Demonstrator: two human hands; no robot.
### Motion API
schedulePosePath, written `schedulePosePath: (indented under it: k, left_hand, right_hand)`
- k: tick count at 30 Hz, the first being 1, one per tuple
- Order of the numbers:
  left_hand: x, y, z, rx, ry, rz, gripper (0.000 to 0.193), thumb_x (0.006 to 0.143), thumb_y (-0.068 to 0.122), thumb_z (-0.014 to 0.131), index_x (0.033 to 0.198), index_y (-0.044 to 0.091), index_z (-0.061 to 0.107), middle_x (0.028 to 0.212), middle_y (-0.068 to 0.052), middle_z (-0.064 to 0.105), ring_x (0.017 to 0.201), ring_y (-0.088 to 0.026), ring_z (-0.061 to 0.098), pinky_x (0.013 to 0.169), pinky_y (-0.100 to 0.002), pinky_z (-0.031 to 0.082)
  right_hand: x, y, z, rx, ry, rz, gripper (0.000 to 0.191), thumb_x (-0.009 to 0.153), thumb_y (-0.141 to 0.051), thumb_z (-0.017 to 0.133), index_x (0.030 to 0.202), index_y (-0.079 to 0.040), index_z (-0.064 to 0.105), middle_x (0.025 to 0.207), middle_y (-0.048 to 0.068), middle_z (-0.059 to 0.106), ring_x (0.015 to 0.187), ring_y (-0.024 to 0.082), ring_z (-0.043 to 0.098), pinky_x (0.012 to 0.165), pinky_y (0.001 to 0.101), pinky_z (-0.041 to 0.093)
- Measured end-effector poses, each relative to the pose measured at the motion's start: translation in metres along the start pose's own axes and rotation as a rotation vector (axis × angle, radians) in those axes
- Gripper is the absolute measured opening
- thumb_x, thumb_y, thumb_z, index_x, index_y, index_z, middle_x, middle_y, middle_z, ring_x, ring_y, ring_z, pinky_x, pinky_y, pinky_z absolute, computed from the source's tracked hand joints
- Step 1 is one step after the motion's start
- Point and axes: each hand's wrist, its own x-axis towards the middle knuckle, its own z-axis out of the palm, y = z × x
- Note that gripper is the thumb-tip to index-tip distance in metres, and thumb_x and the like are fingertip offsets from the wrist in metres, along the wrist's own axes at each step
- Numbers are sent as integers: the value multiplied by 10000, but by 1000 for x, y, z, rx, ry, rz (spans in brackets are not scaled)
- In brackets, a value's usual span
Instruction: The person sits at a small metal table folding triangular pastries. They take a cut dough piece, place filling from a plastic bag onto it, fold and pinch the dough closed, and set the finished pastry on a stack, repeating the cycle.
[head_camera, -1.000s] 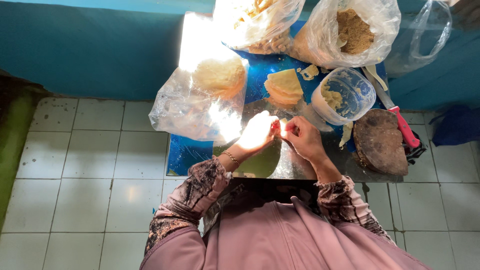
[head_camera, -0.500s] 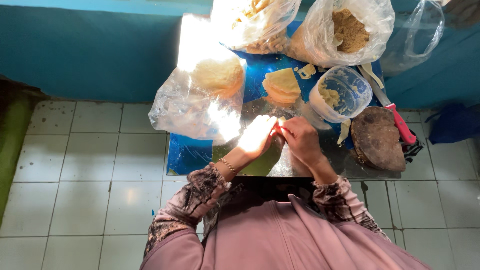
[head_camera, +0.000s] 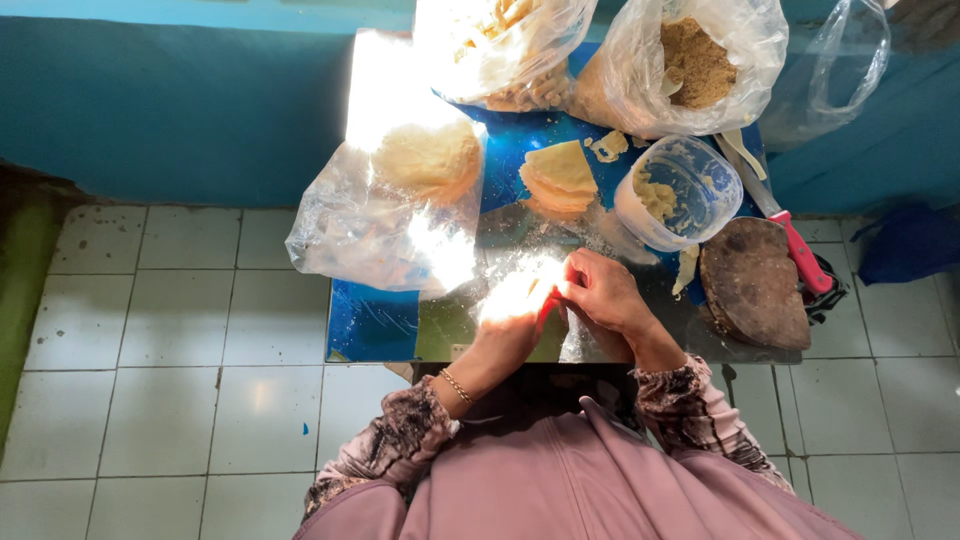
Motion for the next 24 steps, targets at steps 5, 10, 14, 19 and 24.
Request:
schedulePosePath:
  k: [5,10,14,19,24]
  left_hand:
    - [6,1,-10,-91,265,98,232,887,54,658,1110,1,693,966,-157,656,846,-326,631,758,-407,539]
    - [20,-5,-16,-262,209,23,102,858,56,717,957,40,732,862,-139,617,835,-339,615,744,-424,513]
    - [25,-4,-19,-259,229,43,116,917,57,722,1022,21,688,919,-161,617,853,-343,600,754,-423,506]
    - [21,-5,-22,-220,293,175,312,911,35,666,1219,-11,651,1069,-164,659,934,-326,616,823,-407,534]
    - [27,-9,-13,-203,67,-20,159,891,90,708,1049,78,699,913,-115,647,890,-314,622,781,-420,517]
  right_hand:
    - [-14,-8,6,-111,225,-197,139,881,-170,749,869,-66,657,822,59,631,750,244,635,675,370,491]
    - [-38,-16,10,-439,394,-544,134,802,-135,768,886,-58,697,899,54,658,822,265,631,680,406,480]
    - [-24,-14,4,-351,338,-505,84,824,-122,760,870,-85,699,918,41,661,870,271,630,717,386,506]
    - [-8,-10,-4,-186,247,-410,87,875,-106,739,873,-59,665,943,55,649,911,266,644,761,382,519]
    - [-23,-16,0,-408,343,-511,268,811,-118,746,1055,-12,719,881,51,650,845,255,638,734,426,481]
